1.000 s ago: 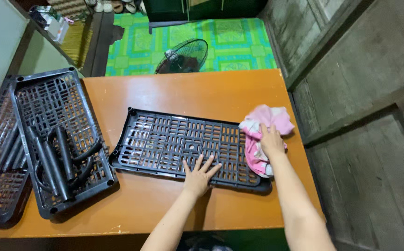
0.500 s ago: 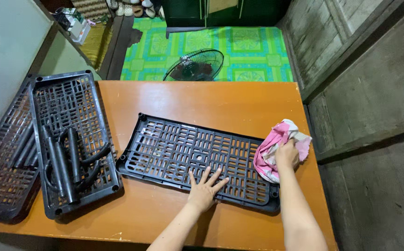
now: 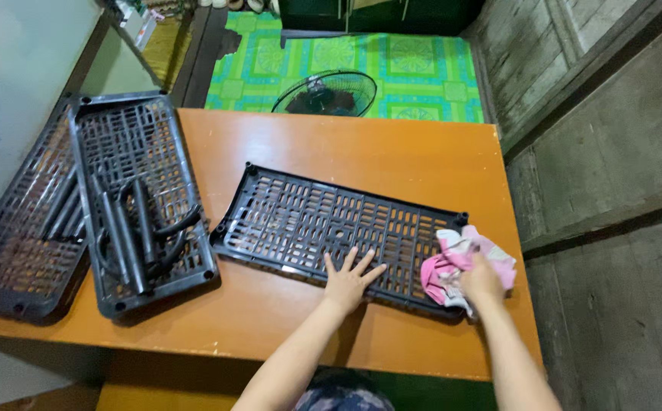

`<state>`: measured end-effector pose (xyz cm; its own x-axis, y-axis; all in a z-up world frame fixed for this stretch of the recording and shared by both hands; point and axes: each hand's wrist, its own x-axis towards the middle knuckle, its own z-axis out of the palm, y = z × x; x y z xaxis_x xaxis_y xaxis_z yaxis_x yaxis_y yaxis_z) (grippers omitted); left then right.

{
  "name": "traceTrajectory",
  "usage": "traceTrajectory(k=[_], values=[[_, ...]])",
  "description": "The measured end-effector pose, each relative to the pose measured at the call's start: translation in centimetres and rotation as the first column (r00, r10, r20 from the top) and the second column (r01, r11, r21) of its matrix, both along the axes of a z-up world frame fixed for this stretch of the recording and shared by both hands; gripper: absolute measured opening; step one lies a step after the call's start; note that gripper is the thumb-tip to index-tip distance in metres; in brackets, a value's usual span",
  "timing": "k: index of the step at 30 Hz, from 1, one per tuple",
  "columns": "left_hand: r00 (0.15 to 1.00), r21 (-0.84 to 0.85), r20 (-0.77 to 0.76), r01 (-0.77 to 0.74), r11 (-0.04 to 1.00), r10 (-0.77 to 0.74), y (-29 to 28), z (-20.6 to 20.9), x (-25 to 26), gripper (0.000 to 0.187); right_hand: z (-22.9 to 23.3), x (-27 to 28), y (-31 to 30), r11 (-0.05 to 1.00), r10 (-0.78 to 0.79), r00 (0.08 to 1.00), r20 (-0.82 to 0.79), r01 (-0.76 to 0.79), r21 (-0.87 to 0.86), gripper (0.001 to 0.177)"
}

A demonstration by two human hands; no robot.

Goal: The person wipes a black plastic tray with a cloth, then attaches two curved handles and two straight legs to the tray, assembling it into a small stool or stand.

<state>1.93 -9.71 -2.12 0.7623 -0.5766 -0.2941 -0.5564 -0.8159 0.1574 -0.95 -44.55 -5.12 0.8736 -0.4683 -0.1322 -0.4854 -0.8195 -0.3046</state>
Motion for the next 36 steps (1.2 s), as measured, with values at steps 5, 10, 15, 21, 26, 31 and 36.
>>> traceTrajectory(k=[5,10,15,21,26,31,36], values=[[0.937,-0.105,0.341,-0.05,0.993,0.083,-3.8,-1.0,-1.1,0.078,5.4,-2.6,-2.7,0.983,-0.15,0.765,0.627,0.045,0.18,0.027],[0.973,-0.612,-0.232,-0.149,0.777,0.004,-6.3,2.3,-1.5,0.078,9.3,-3.5,2.2,0.944,-0.201,0.63,0.75,-0.08,0.32,0.03],[0.823,-0.879,0.211,-0.077,0.471,0.528,2.8,3.2,1.6,0.042,11.0,-2.8,10.1,0.796,-0.346,0.629,0.696,-0.196,0.572,0.039],[0.362,-0.777,-0.244,-0.628,0.042,0.899,19.0,-1.7,2.6,0.041,11.2,1.2,20.9,0.828,-0.098,0.748,0.656,-0.304,0.471,0.028],[0.258,-0.799,-0.384,-0.574,-0.179,0.887,22.3,-7.5,2.7,0.037,9.5,4.7,33.5,0.685,0.489,0.536,0.688,-0.724,0.077,0.041],[0.184,-0.29,-0.956,-0.701,-0.651,0.228,24.1,-9.6,3.1,0.048,7.9,5.3,43.4,0.49,0.866,0.463,0.187,-0.861,-0.139,0.067],[0.082,-0.307,-0.922,-0.751,-0.584,0.38,24.1,-8.6,2.8,0.053,4.6,6.2,47.7,0.561,0.803,0.582,-0.131,-0.811,-0.165,0.037]])
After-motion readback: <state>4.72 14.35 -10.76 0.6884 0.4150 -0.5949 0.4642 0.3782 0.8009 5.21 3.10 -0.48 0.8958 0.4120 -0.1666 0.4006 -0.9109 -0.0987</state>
